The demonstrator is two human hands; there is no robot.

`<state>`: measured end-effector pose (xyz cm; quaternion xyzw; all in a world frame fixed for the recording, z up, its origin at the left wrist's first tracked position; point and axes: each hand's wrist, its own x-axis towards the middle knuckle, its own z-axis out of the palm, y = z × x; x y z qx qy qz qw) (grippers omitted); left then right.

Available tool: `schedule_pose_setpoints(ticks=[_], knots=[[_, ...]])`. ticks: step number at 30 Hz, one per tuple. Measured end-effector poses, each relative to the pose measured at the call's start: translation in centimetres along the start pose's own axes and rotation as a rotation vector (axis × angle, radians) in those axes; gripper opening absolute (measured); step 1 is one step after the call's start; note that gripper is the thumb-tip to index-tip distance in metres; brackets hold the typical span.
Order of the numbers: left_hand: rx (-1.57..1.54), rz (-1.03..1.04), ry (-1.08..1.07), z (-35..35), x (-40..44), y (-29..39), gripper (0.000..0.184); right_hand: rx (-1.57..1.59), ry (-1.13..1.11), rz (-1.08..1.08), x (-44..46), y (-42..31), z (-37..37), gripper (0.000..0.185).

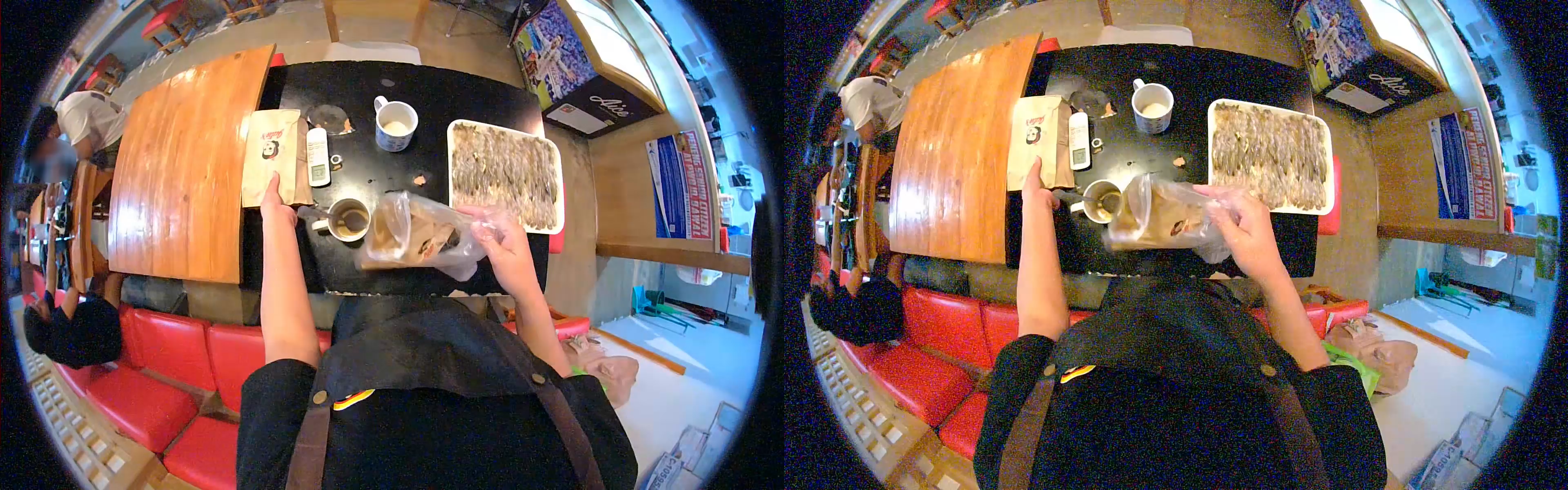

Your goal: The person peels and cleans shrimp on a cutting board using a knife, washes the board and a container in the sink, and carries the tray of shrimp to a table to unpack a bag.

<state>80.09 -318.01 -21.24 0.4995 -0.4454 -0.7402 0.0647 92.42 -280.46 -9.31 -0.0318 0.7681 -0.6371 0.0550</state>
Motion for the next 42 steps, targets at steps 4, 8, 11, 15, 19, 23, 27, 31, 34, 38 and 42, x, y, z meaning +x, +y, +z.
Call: schedule_pose_setpoints(ticks=[4,8,11,15,19,23,27,31,34,38,42], knots=[[0.164,0.339,0.309,-0.2,0.2,0.3,0.065,0.073,-0.109,0.004,-0.3,-1.3,0.6,0.035],[0.116,0.681,0.015,-0.9,-1.5,1.1,0.06,0.227,-0.299,-0.052,-0.9,-0.8,0.3,0.05],[0.166,0.93,0.075,-0.7,-5.2,2.5,0.067,0.346,-0.405,-0.092,-0.9,-0.2,-0.3,0.05],[0.478,1.275,-0.045,-2.7,-11.6,7.7,0.059,0.449,-0.36,0.029,-1.1,-0.9,-0.2,0.046],[0.451,1.16,-0.243,-4.9,-21.9,10.4,0.039,0.45,-0.288,0.083,-1.0,-0.2,0.0,0.049],[0.623,1.123,-0.266,-5.7,-29.0,7.7,0.041,0.568,-0.284,0.029,-1.4,1.1,0.2,0.046],[0.762,1.105,-0.403,-4.9,-30.4,1.8,0.059,0.321,-0.305,-0.059,-2.4,3.2,-1.1,0.041],[1.15,1.384,-0.59,-3.7,-30.4,-2.2,0.052,0.374,-0.095,0.005,-4.5,4.7,-1.5,0.045],[1.456,1.517,-0.857,-3.3,-30.8,-2.6,0.048,-0.005,-0.062,-0.164,-5.5,3.4,-2.7,0.047],[1.214,1.486,-0.787,-0.6,-33.2,-4.1,0.044,-0.211,-0.165,-0.214,-6.6,3.0,-2.6,0.057],[1.275,1.557,-0.702,2.2,-34.0,-7.7,0.04,-0.089,-0.036,-0.264,-7.6,3.9,-1.9,0.054]])
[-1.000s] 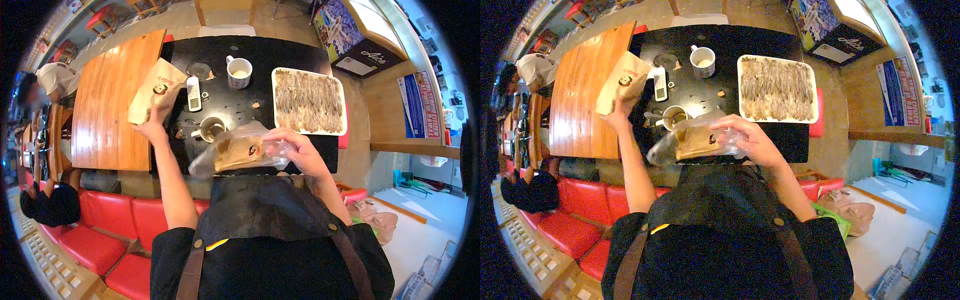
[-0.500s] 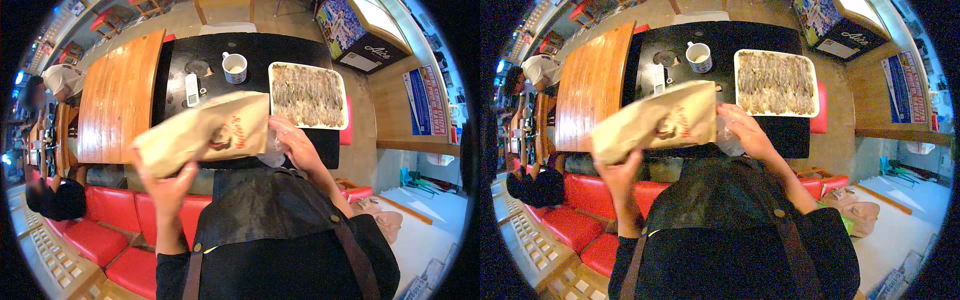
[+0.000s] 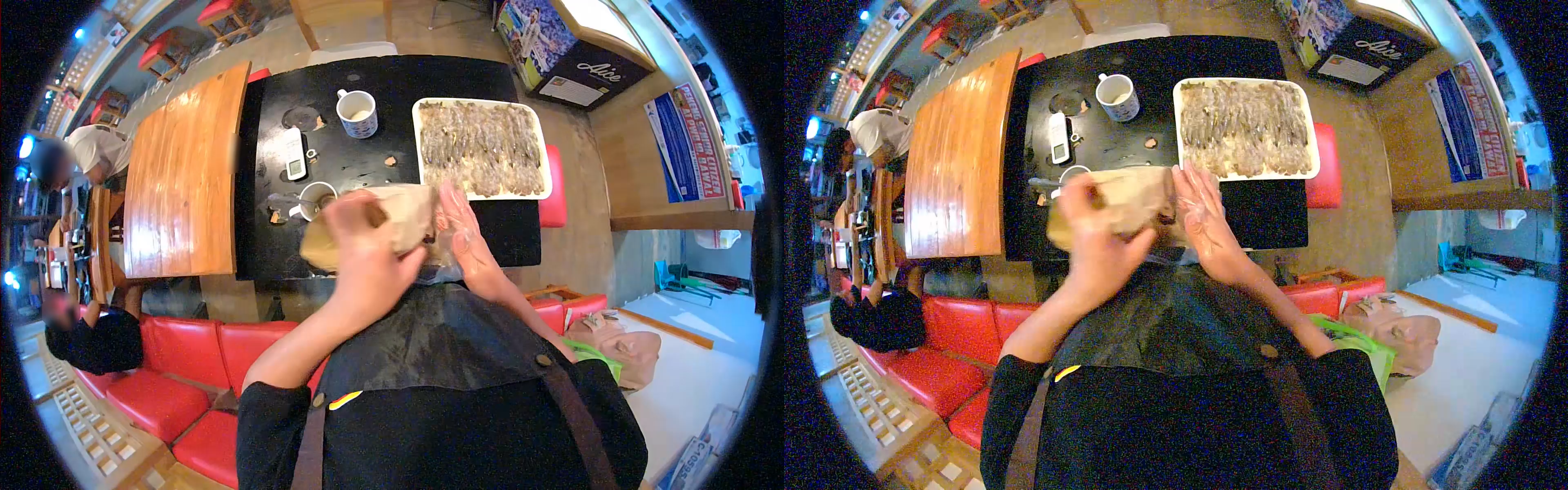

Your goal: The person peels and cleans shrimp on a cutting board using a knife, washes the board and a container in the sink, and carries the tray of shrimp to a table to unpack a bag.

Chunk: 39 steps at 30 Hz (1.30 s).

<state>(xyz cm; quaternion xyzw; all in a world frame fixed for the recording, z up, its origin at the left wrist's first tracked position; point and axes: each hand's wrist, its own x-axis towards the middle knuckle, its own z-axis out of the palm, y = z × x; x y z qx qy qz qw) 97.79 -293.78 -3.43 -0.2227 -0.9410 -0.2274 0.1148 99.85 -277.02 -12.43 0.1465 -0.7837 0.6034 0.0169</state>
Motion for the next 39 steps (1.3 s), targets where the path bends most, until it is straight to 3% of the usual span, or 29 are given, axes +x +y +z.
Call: schedule_pose_setpoints(ticks=[3,6,7,9,10,11,12,13,15,17,20,21,23,25,27,31,32,35,37,39], knots=[[-0.072,-0.131,-0.426,5.8,-1.1,-0.4,0.043,0.084,-0.041,0.09,-0.2,-1.3,-0.8,0.056],[-0.09,0.101,-0.294,10.3,-1.8,-2.0,0.045,0.222,-0.098,0.103,-0.5,-0.7,-0.5,0.053],[-0.077,0.048,-0.546,10.6,-2.2,-2.6,0.046,0.256,-0.119,0.1,-0.6,-0.2,-0.5,0.052],[-0.059,-0.064,-1.054,3.7,1.5,-0.2,0.047,0.377,0.053,0.175,-1.5,1.1,-0.3,0.048],[-0.106,0.12,-0.855,1.9,1.1,-1.6,0.044,0.426,0.096,0.254,-1.8,1.2,-1.4,0.047],[-0.175,0.1,-0.95,-0.5,2.3,-2.7,0.04,0.473,0.14,0.335,-1.9,1.2,-2.3,0.046],[-0.382,0.059,-0.91,-2.9,3.8,-3.8,0.028,0.409,0.206,0.353,-1.9,1.1,-3.0,0.045],[-0.519,-0.154,-0.741,-3.9,3.7,-6.3,0.022,0.344,0.274,0.369,-1.9,1.2,-3.5,0.045],[-0.422,-0.422,-0.483,-4.7,4.7,-12.3,0.021,0.183,0.307,0.338,-2.8,3.0,-4.6,0.047],[-0.049,-0.472,-0.104,-3.6,3.5,-18.7,0.034,0.214,0.333,0.452,-3.5,2.8,-5.3,0.047],[-0.345,-0.639,0.088,-1.1,-1.4,-24.2,0.054,0.139,0.397,0.451,-4.0,3.2,-5.8,0.048],[-0.544,-0.759,-0.001,-0.5,-3.0,-25.1,0.066,0.161,0.422,0.453,-4.0,3.6,-5.9,0.048],[-0.446,-0.603,-0.154,3.0,-5.8,-26.6,0.067,0.215,0.472,0.466,-4.2,4.4,-5.6,0.048],[-0.399,-0.668,-0.195,5.2,-5.2,-24.6,0.06,0.266,0.494,0.474,-3.6,4.2,-5.0,0.047],[-0.563,-0.68,-0.122,7.1,-4.0,-25.7,0.041,0.298,0.494,0.503,-2.9,4.2,-4.6,0.047],[-0.442,-0.479,-0.303,8.4,0.3,-27.1,0.029,0.219,0.502,0.456,-2.2,4.4,-4.1,0.043],[-0.571,-0.451,-0.279,9.7,1.0,-28.1,0.028,0.192,0.505,0.452,-2.4,4.8,-4.1,0.043],[-0.633,-0.366,-0.293,11.6,5.0,-29.3,0.036,0.205,0.541,0.521,-2.4,3.9,-3.9,0.042],[-0.59,-0.395,-0.36,11.4,7.9,-28.5,0.052,0.21,0.578,0.566,-2.6,3.3,-4.2,0.042],[-0.458,-0.235,-0.37,11.2,10.3,-28.0,0.061,0.182,0.617,0.592,-3.1,3.0,-4.4,0.041]])
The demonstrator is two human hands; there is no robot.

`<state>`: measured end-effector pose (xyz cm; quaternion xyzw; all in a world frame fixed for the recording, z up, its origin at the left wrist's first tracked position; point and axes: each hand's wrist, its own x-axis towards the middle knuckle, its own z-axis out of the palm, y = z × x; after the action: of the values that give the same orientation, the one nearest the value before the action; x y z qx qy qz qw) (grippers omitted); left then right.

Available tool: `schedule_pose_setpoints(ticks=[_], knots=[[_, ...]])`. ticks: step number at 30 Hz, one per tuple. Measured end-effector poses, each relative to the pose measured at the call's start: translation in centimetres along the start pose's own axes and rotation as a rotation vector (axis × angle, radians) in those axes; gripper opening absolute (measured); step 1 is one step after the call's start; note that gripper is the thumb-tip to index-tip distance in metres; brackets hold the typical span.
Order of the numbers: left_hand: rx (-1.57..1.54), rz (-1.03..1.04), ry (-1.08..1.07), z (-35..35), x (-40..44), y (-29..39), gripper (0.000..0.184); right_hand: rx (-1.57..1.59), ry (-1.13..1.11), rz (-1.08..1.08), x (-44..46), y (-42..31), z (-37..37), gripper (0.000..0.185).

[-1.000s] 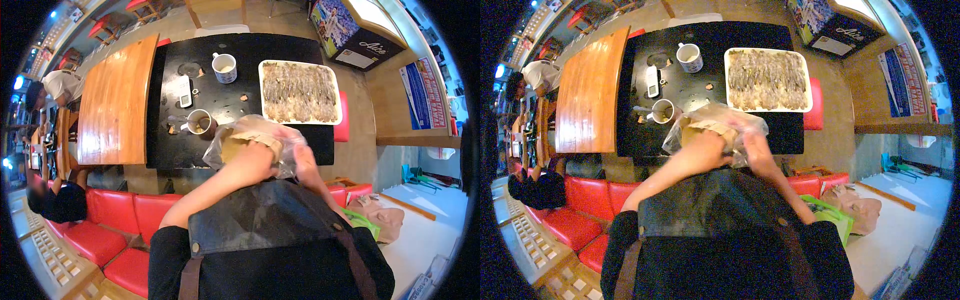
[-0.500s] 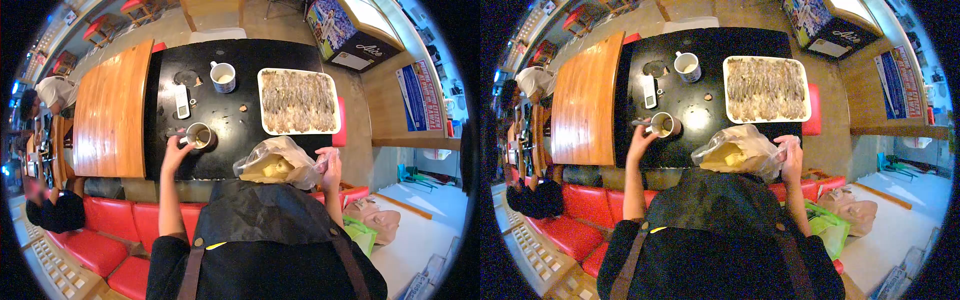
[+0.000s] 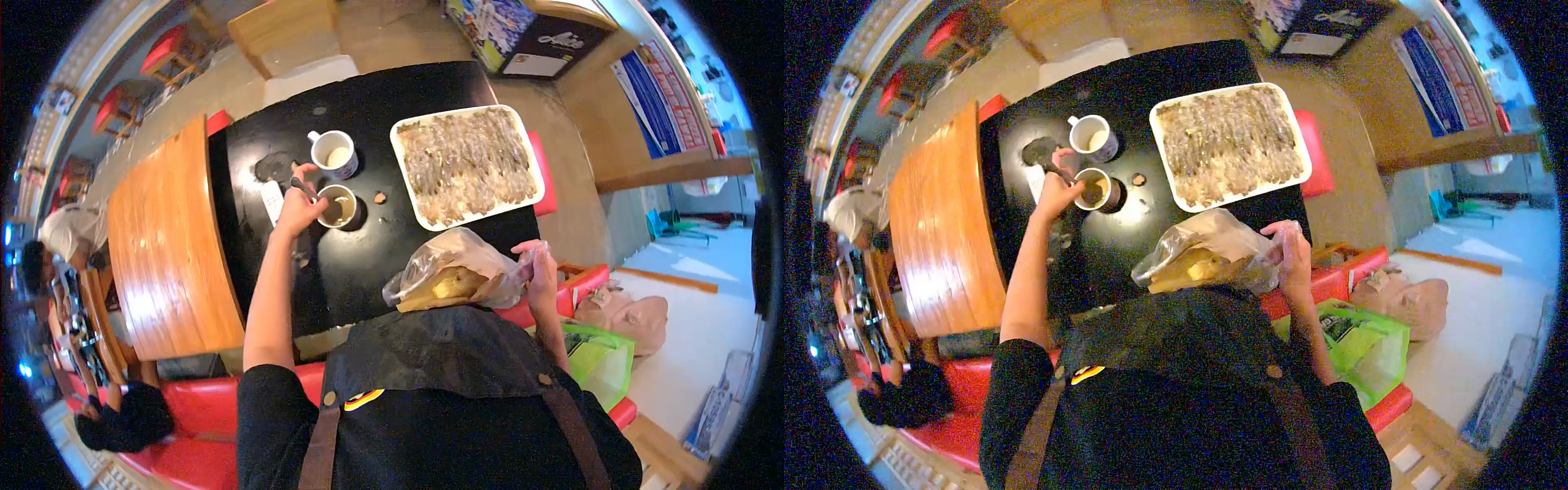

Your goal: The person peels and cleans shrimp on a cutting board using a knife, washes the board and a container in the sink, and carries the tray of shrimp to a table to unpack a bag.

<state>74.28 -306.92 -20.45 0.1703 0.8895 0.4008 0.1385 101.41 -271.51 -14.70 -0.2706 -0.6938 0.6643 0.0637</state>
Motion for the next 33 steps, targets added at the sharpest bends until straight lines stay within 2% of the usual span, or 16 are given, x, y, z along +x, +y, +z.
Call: schedule_pose_setpoints(ticks=[2,5,6,7,9,12,15,19,21,22,23,25,26,27,29,33], knots=[[0.088,0.047,-0.153,-0.9,1.7,1.3,0.074,-0.034,0.041,0.005,-0.4,-0.1,-0.4,0.04],[0.281,-0.039,-0.303,-1.0,3.9,1.4,0.064,-0.042,0.022,0.095,-0.7,0.6,-1.3,0.036],[0.268,0.023,-0.316,-0.9,4.7,1.2,0.057,-0.039,-0.001,0.139,-0.7,0.9,-1.6,0.035],[0.351,0.022,-0.313,-0.7,5.2,0.9,0.051,-0.097,-0.068,0.054,-0.5,1.2,-1.7,0.034],[0.437,-0.005,-0.303,-0.2,5.7,1.9,0.042,-0.212,-0.22,-0.119,0.1,1.5,-0.9,0.044],[0.424,-0.062,-0.231,0.3,5.2,2.0,0.035,-0.561,-0.53,-0.068,-0.4,-1.5,-0.4,0.071],[0.399,-0.083,-0.097,1.4,3.4,1.3,0.032,-0.688,-0.667,-0.274,-0.9,-1.4,-0.2,0.079],[0.545,-0.01,-0.075,2.9,0.0,-0.7,0.031,-0.606,-0.789,-0.313,-0.8,1.0,0.4,0.061],[0.696,0.065,-0.078,3.3,-2.0,-0.8,0.034,-0.622,-0.769,-0.357,-1.4,3.1,0.8,0.048],[0.599,0.012,-0.142,3.4,-2.4,-0.7,0.034,-0.645,-0.716,-0.34,-2.0,3.6,1.1,0.04],[0.559,0.028,-0.062,3.9,-3.5,-1.0,0.034,-0.671,-0.657,-0.319,-2.4,4.0,1.4,0.033],[0.596,-0.016,-0.146,3.8,-4.8,0.6,0.036,-0.654,-0.538,-0.357,-2.7,4.7,1.6,0.029],[0.693,0.073,-0.112,3.7,-5.5,-0.8,0.037,-0.648,-0.487,-0.383,-2.7,5.0,1.4,0.027],[0.547,-0.047,-0.066,3.9,-6.1,0.3,0.037,-0.546,-0.389,-0.34,-2.6,4.8,0.8,0.025],[0.491,-0.105,-0.152,3.1,-6.7,2.5,0.036,-0.337,-0.213,-0.278,-2.4,3.3,-1.2,0.022],[0.336,-0.207,-0.09,2.7,-9.4,4.7,0.03,-0.247,0.023,-0.289,-2.6,0.3,-6.8,0.014]])
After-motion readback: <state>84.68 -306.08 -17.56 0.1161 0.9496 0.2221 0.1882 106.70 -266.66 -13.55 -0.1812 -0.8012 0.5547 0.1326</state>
